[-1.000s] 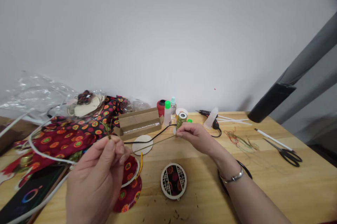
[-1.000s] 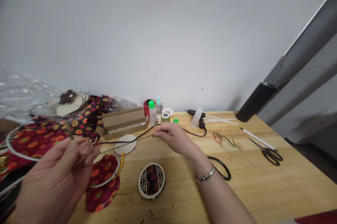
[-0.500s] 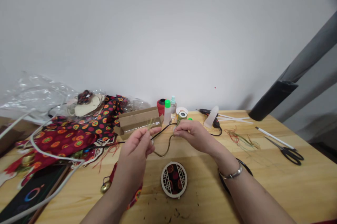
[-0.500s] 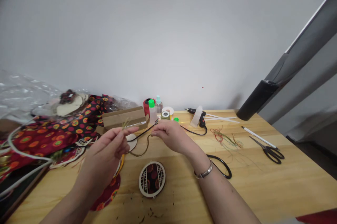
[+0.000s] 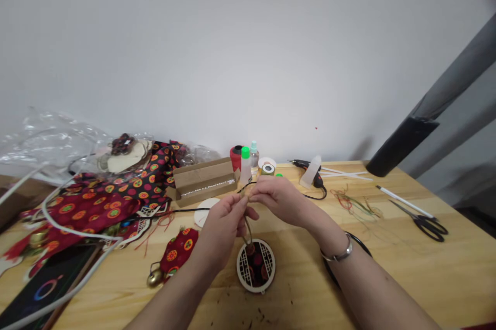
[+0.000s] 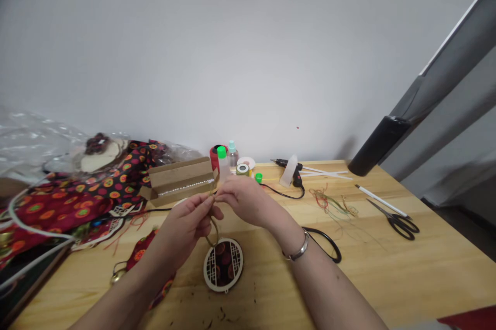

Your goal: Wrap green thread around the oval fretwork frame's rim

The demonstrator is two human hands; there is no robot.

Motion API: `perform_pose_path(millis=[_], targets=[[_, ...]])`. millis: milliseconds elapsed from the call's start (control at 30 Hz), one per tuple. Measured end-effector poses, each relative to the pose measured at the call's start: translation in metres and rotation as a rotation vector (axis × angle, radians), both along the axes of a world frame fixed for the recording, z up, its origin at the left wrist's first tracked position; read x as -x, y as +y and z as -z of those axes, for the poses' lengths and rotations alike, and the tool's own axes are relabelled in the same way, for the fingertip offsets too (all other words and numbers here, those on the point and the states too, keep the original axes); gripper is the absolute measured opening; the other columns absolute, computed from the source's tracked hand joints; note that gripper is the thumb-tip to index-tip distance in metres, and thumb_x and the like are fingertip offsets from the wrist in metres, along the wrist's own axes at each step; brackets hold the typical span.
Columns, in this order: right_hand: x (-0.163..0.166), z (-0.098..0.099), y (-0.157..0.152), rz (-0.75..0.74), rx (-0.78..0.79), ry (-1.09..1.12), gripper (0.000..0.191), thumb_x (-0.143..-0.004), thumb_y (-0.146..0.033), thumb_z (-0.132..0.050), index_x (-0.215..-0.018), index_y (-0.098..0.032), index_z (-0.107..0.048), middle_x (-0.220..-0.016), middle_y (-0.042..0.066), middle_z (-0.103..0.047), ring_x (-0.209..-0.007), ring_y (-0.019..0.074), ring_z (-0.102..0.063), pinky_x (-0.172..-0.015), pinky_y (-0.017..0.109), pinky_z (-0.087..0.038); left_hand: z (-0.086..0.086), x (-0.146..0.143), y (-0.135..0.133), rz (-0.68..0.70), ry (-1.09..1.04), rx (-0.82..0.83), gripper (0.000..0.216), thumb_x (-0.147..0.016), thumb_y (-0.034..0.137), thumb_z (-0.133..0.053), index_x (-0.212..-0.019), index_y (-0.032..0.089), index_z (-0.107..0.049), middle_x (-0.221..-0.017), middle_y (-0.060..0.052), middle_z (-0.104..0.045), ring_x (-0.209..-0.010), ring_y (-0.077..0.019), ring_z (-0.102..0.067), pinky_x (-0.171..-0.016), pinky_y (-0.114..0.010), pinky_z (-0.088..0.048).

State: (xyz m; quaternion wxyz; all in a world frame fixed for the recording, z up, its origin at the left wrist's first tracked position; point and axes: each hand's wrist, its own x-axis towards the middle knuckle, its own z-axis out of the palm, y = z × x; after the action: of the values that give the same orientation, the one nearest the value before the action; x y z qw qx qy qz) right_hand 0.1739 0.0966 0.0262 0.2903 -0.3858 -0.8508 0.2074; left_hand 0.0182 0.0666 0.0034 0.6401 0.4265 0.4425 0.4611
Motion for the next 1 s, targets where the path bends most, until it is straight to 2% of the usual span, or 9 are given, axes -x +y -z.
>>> perform_pose_path(millis=[200, 300, 400, 467, 567, 633, 767, 900, 1000], targets=[[0.001, 0.001, 0.004, 0.006, -0.018, 0.004, 0.021, -0.086, -0.009, -0.051, -0.075, -0.018, -0.067, -0.072, -0.001, -0.065, -0.068, 0.0104, -0.053, -0.065, 0.021, -0.039, 0.004, 0.003, -0.001, -0.013, -0.009, 0.012, 0.02, -0.071, 0.03, -0.067, -0.067, 0.013, -0.057, -0.048, 0.007, -0.047, -0.039, -0.0031, -0.031, -0.038, -0.015, -0.022], [0.002, 0.001, 0.005, -0.002, -0.022, 0.011, 0.02, -0.086, -0.01, -0.052, -0.077, -0.017, -0.068, -0.073, 0.0, -0.065, -0.068, 0.01, -0.054, -0.065, 0.021, -0.04, 0.003, 0.005, -0.001, -0.03, -0.009, 0.012, 0.02, -0.073, 0.031, -0.066, -0.068, 0.012, -0.06, -0.052, 0.004, -0.053, -0.039, -0.0028, -0.03, -0.037, -0.016, -0.021], [-0.001, 0.002, 0.004, -0.019, -0.024, 0.019, 0.02, -0.087, -0.014, -0.051, -0.081, -0.018, -0.069, -0.077, 0.001, -0.065, -0.07, 0.0105, -0.055, -0.067, 0.022, -0.041, -0.001, 0.012, -0.002, -0.117, -0.049, -0.023, 0.023, -0.076, 0.034, -0.064, -0.073, 0.011, -0.064, -0.056, 0.003, -0.055, -0.041, -0.0029, -0.028, -0.039, -0.015, -0.023], [-0.005, 0.003, 0.001, -0.043, -0.023, 0.001, 0.019, -0.086, -0.013, -0.052, -0.085, -0.019, -0.07, -0.081, 0.002, -0.065, -0.074, 0.0117, -0.056, -0.069, 0.023, -0.043, -0.005, 0.017, -0.004, -0.2, -0.112, -0.06, 0.024, -0.077, 0.034, -0.063, -0.074, 0.011, -0.067, -0.049, 0.005, -0.048, -0.042, -0.0036, -0.026, -0.04, -0.015, -0.025], [-0.007, 0.0, -0.009, -0.046, -0.038, -0.037, 0.029, -0.08, -0.004, -0.054, -0.101, -0.02, -0.067, -0.098, 0.006, -0.065, -0.094, 0.0165, -0.055, -0.082, 0.029, -0.043, -0.01, 0.024, -0.007, -0.258, -0.206, -0.09, 0.021, -0.078, 0.031, -0.063, -0.075, 0.01, -0.068, -0.059, 0.0, -0.059, -0.045, -0.004, -0.027, -0.042, -0.015, -0.027], [-0.004, -0.003, -0.015, 0.005, -0.037, -0.021, 0.034, -0.079, -0.003, -0.053, -0.107, -0.02, -0.065, -0.102, 0.007, -0.064, -0.098, 0.0183, -0.053, -0.085, 0.032, -0.041, -0.012, 0.025, -0.01, -0.277, -0.249, -0.079, 0.021, -0.079, 0.031, -0.062, -0.077, 0.011, -0.067, -0.069, -0.006, -0.065, -0.046, -0.0045, -0.029, -0.043, -0.016, -0.029], [0.01, -0.008, -0.023, 0.083, 0.132, 0.157, 0.016, -0.085, -0.017, -0.054, -0.085, -0.018, -0.069, -0.075, 0.001, -0.063, -0.074, 0.0139, -0.053, -0.07, 0.027, -0.042, -0.011, 0.02, -0.017, -0.239, -0.295, -0.034, 0.023, -0.08, 0.034, -0.061, -0.074, 0.012, -0.068, -0.072, -0.007, -0.066, -0.049, -0.0059, -0.033, -0.045, -0.017, -0.032], [0.019, -0.007, -0.027, 0.018, 0.421, 0.388, 0.012, -0.082, -0.025, -0.059, -0.08, -0.016, -0.068, -0.074, -0.001, -0.061, -0.071, 0.0122, -0.053, -0.065, 0.024, -0.042, -0.009, 0.013, -0.022, -0.174, -0.309, -0.017, 0.024, -0.078, 0.036, -0.061, -0.075, 0.014, -0.069, -0.074, -0.004, -0.064, -0.049, -0.0066, -0.033, -0.046, -0.019, -0.034], [0.018, -0.007, -0.029, -0.054, 0.528, 0.472, 0.013, -0.081, -0.025, -0.059, -0.078, -0.016, -0.068, -0.069, -0.002, -0.058, -0.07, 0.0119, -0.052, -0.066, 0.025, -0.042, -0.009, 0.01, -0.025, -0.093, -0.28, -0.024, 0.025, -0.079, 0.036, -0.058, -0.075, 0.014, -0.07, -0.07, -0.003, -0.06, -0.049, -0.0075, -0.032, -0.046, -0.02, -0.033]])
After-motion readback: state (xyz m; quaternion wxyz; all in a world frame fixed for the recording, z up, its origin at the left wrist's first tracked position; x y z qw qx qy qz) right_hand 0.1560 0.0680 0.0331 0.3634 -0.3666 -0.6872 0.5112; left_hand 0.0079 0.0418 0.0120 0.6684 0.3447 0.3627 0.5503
